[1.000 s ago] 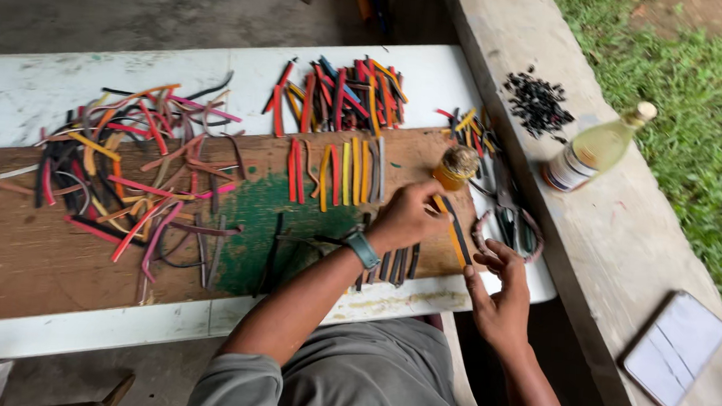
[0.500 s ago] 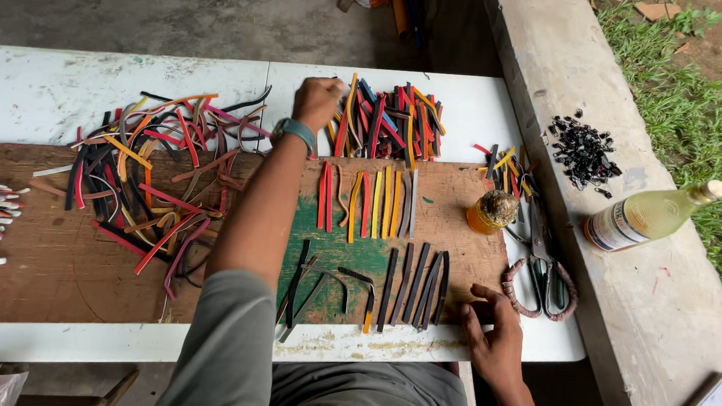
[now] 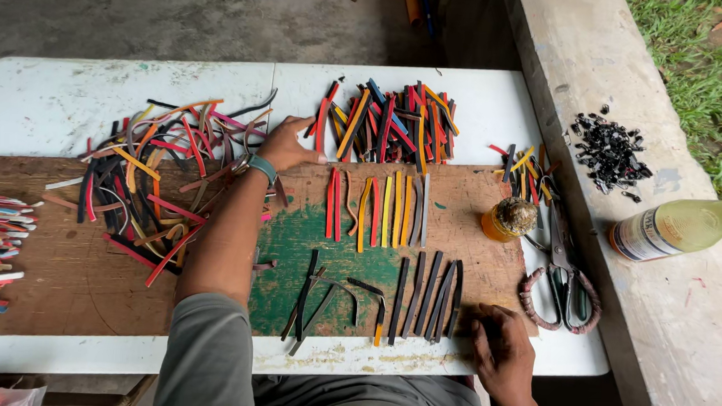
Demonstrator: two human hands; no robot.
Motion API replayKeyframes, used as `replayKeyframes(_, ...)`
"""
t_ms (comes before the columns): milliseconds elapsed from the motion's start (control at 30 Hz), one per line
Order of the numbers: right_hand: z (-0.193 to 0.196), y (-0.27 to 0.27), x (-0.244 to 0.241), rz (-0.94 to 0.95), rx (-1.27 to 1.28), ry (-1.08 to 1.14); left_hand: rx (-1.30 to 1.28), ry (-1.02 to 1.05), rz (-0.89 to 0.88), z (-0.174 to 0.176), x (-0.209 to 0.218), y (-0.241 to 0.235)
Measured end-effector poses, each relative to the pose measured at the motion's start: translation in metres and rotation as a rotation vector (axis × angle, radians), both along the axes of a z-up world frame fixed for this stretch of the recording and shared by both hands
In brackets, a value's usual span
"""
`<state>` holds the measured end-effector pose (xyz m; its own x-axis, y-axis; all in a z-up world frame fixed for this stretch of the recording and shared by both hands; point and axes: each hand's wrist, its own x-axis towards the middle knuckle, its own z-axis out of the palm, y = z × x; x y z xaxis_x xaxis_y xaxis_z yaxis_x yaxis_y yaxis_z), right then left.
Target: The person sorts and arranges colorful cable strips on a wooden board. They pick up individual strips, compare lengths, and place them into color-coded piles. The person occasionally uses a small jar and a pair of scissors, but primarily handles the strips by hand.
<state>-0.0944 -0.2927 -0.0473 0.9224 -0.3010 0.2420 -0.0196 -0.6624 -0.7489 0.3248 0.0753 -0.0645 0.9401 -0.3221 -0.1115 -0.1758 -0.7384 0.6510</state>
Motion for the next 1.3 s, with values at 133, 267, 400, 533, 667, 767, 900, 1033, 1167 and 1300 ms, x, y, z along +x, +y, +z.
replayKeyframes(133,0.002,0.002,0.000,0.008,-0.021,-0.032,-0.092,-0.181,0.032,-0.023,0.011,-0.008)
replayKeyframes(267,-0.001,0.002,0.003,0.029,-0.075,-0.073,-0.063,-0.302,0.152,-0.031,0.012,-0.025)
replayKeyframes(400,-0.003,0.002,0.001,0.018,-0.062,-0.099,-0.026,-0.385,0.163,-0.001,-0.004,-0.022)
replayKeyframes(533,0.006,0.001,0.003,0.019,-0.081,-0.094,-0.116,-0.430,0.135,0.046,-0.049,-0.006)
replayKeyframes(667,0.023,-0.008,0.014,0.063,-0.017,0.066,-0.161,-0.465,0.081,0.074,-0.130,0.014)
replayKeyframes(767,0.032,-0.012,0.031,0.012,-0.004,0.229,-0.162,-0.264,0.187,0.082,-0.196,0.031)
replayKeyframes(900,0.042,-0.014,0.044,0.067,-0.088,0.333,-0.257,-0.345,0.153,0.078,-0.272,0.053)
replayKeyframes(1033,0.042,-0.005,0.050,0.074,-0.250,0.451,-0.300,-0.278,0.294,0.063,-0.313,0.068)
replayKeyframes(1167,0.044,0.002,0.054,0.024,-0.304,0.508,-0.364,-0.288,0.311,0.053,-0.322,0.078)
replayKeyframes(1300,0.046,0.003,0.059,0.020,-0.257,0.343,-0.337,-0.363,0.281,0.051,-0.314,0.068)
